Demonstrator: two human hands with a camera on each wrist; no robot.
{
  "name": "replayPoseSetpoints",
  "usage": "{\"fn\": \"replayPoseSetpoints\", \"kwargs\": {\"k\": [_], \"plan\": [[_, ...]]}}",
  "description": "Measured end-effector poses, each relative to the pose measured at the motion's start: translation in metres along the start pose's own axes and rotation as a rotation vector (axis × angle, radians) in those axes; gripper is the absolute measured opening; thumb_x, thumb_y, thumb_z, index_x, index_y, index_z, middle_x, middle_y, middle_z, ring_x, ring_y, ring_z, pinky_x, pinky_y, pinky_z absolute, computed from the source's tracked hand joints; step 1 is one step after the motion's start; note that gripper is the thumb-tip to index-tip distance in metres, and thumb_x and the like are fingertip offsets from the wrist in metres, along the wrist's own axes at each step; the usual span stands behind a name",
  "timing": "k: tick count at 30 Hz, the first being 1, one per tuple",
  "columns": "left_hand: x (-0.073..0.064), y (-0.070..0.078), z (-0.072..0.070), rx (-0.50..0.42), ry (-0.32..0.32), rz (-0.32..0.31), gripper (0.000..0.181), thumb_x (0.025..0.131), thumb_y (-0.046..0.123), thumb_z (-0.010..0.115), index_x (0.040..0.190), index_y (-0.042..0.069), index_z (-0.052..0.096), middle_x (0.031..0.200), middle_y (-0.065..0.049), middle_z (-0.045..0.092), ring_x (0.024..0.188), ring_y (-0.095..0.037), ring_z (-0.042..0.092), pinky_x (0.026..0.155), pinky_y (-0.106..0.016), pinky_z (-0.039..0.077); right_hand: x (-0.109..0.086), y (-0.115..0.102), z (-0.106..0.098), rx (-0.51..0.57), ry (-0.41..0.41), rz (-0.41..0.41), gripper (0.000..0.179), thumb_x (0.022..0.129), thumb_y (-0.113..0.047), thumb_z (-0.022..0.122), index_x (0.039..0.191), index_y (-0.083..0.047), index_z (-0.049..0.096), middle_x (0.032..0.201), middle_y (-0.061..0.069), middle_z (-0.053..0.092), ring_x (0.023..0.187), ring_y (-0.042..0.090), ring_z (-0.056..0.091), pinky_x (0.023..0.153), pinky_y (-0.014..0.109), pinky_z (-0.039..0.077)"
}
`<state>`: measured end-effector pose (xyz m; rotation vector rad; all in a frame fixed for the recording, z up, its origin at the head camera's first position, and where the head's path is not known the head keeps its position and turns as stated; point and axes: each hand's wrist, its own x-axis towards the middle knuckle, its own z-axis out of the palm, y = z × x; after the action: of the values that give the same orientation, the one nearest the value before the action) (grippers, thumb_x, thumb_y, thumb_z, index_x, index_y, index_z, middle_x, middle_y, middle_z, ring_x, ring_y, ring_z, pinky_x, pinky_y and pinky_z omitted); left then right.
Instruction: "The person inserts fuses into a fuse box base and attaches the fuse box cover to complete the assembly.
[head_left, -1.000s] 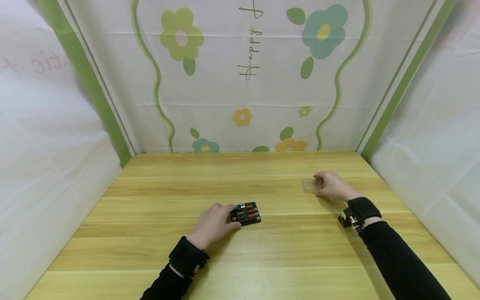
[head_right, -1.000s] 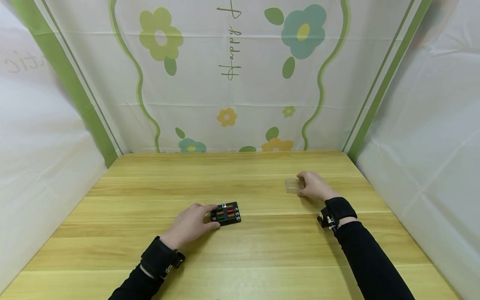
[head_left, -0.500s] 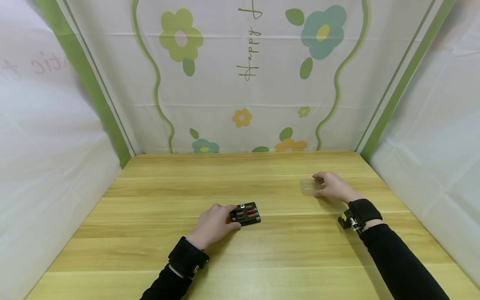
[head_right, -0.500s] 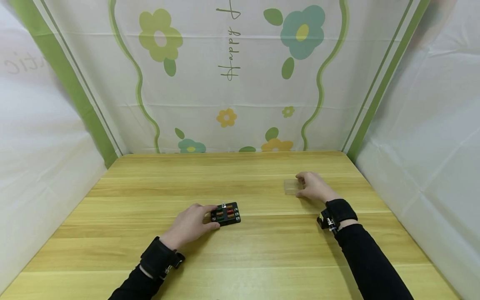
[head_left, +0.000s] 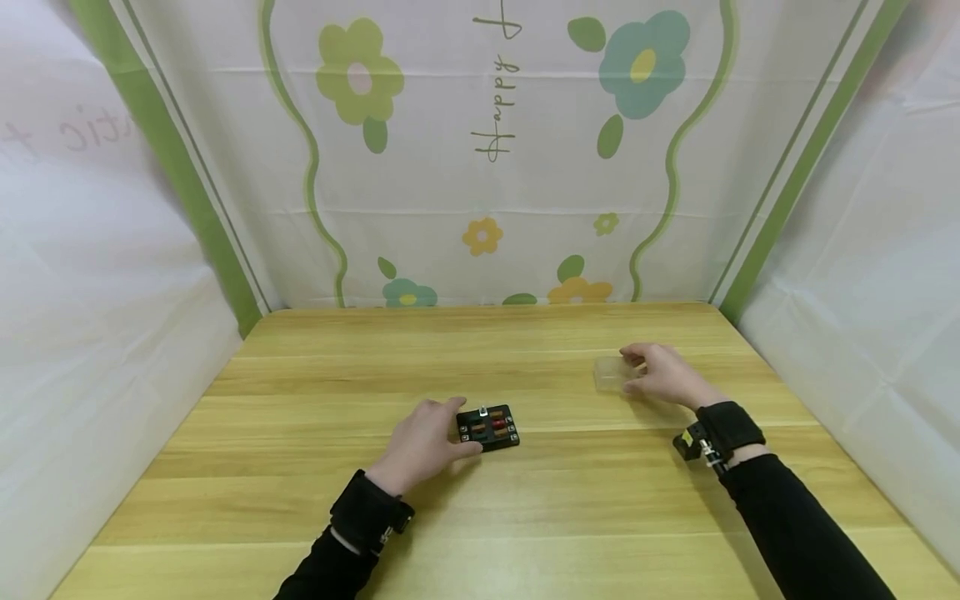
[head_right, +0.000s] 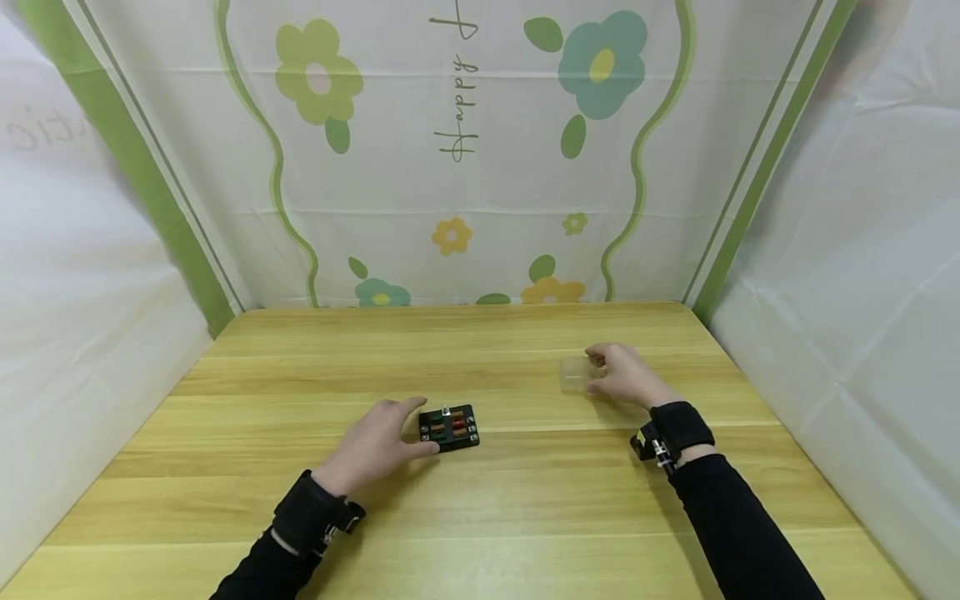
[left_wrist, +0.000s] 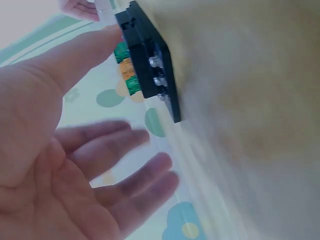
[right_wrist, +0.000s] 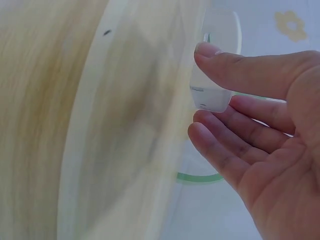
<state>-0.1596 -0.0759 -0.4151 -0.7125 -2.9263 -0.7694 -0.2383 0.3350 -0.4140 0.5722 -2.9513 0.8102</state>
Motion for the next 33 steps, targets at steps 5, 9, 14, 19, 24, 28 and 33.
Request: {"fn": "replayPoseSetpoints", "kwargs": {"k": [5,9,14,19,24,28,33], "plan": [[0.004,0.003,-0.003,-0.018,0.021,0.023,0.078,0.082,0.041,0.081,0.139,-0.003,0.051,0.131,-0.022,0.057,0.123,-0.037,0.052,0.099,-0.049,0.043,-0.003,-0.009,-0.002,0.021,-0.002,-0.004,0.061,0.083,-0.007,0.078,0.134,0.013,0.051,0.124,0.030,0.057,0.105,0.041,0.060,0.086,0.050,0.050],[0.007,0.006,-0.004,-0.034,0.015,0.036,0.080,0.081,0.041,0.081,0.139,-0.005,0.049,0.136,-0.023,0.053,0.126,-0.038,0.049,0.102,-0.049,0.040,-0.004,-0.016,-0.002,0.039,0.001,-0.020,0.061,0.083,-0.008,0.079,0.133,0.013,0.052,0.124,0.029,0.058,0.105,0.041,0.061,0.087,0.049,0.050],[0.010,0.011,-0.004,-0.044,0.016,0.057,0.080,0.083,0.041,0.079,0.140,-0.005,0.048,0.139,-0.023,0.050,0.129,-0.038,0.047,0.102,-0.049,0.040,-0.005,-0.022,-0.001,0.041,0.015,-0.038,0.061,0.081,-0.008,0.081,0.132,0.012,0.054,0.121,0.026,0.061,0.104,0.040,0.061,0.086,0.049,0.050],[0.013,0.014,-0.003,-0.048,0.028,0.085,0.080,0.084,0.042,0.078,0.142,-0.005,0.047,0.141,-0.023,0.048,0.130,-0.037,0.046,0.103,-0.048,0.039,-0.007,-0.031,0.001,0.051,0.016,-0.055,0.060,0.080,-0.007,0.081,0.131,0.011,0.055,0.120,0.025,0.062,0.104,0.039,0.061,0.086,0.049,0.050],[0.015,0.017,-0.002,-0.078,0.014,0.094,0.080,0.085,0.039,0.078,0.142,-0.008,0.045,0.141,-0.026,0.047,0.130,-0.038,0.045,0.104,-0.047,0.038,-0.009,-0.042,0.004,0.048,0.011,-0.090,0.060,0.080,-0.008,0.082,0.131,0.011,0.055,0.119,0.025,0.062,0.103,0.038,0.062,0.086,0.048,0.050],[0.017,0.020,-0.002,-0.096,0.004,0.099,0.081,0.085,0.037,0.078,0.141,-0.010,0.043,0.140,-0.028,0.047,0.129,-0.039,0.046,0.103,-0.047,0.039,-0.011,-0.050,0.005,0.040,0.021,-0.112,0.061,0.079,-0.008,0.083,0.131,0.010,0.056,0.118,0.022,0.063,0.101,0.036,0.063,0.086,0.046,0.051],[0.019,0.023,-0.002,-0.100,-0.002,0.107,0.082,0.085,0.037,0.079,0.141,-0.010,0.043,0.140,-0.029,0.047,0.128,-0.040,0.046,0.103,-0.047,0.039,-0.013,-0.061,0.008,0.042,0.030,-0.140,0.060,0.079,-0.009,0.084,0.130,0.008,0.058,0.117,0.020,0.064,0.100,0.034,0.063,0.085,0.044,0.052]]}}
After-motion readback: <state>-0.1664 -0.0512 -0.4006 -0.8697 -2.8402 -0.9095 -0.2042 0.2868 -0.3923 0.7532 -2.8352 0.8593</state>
